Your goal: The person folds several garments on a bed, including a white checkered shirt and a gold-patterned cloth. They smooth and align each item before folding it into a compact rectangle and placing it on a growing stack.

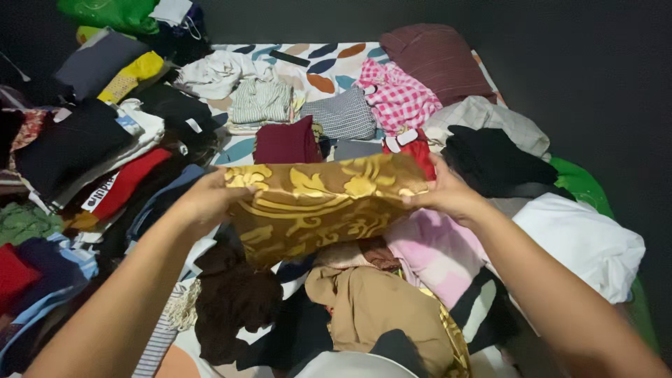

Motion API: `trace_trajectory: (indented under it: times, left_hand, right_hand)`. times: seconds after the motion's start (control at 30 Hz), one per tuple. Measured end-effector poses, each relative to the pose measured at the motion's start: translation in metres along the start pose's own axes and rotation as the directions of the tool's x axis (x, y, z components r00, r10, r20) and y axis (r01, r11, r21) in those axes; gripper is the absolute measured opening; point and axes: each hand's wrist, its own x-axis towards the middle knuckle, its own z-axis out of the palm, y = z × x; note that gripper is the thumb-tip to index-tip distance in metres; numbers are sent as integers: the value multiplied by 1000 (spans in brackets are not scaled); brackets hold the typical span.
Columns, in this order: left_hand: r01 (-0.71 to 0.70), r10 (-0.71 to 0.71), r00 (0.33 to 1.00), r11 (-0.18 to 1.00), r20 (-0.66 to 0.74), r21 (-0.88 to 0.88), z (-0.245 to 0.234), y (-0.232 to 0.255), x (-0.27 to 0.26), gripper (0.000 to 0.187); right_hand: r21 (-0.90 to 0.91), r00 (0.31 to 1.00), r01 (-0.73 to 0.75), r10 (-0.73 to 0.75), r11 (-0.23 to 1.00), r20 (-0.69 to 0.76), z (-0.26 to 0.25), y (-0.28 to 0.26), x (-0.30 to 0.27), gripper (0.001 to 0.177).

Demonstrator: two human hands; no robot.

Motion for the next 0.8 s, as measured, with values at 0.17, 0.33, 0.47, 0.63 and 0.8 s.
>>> trace_trajectory:
  times: [0.17, 0.33, 0.47, 0.63, 0.8]
  left_hand:
    - [-121, 105, 938, 992, -331, -27, 4, 41, -20, 41]
    - [-481, 498, 858, 865, -128, 144, 4, 88, -46, 43]
    - [-449, 582, 813, 645, -16, 618, 17, 109, -39, 36]
    - [-462, 886, 447, 113, 121, 880, 45, 136, -7, 20]
    - [-653, 969, 236, 98, 79, 751, 80, 166, 6, 16]
  right_hand:
    - [140, 974, 225, -216, 964, -73, -4, -37, -10, 70]
    - [-619, 876, 451, -454, 643, 165, -16, -80, -21, 50]
    - [-834, 798, 420, -584, 359, 150, -28, -108, -10, 20]
    - [-902, 582, 331, -813, 276, -35, -54, -154, -13, 18]
    - [-749, 613, 329, -734, 575, -293, -84, -193, -71, 17]
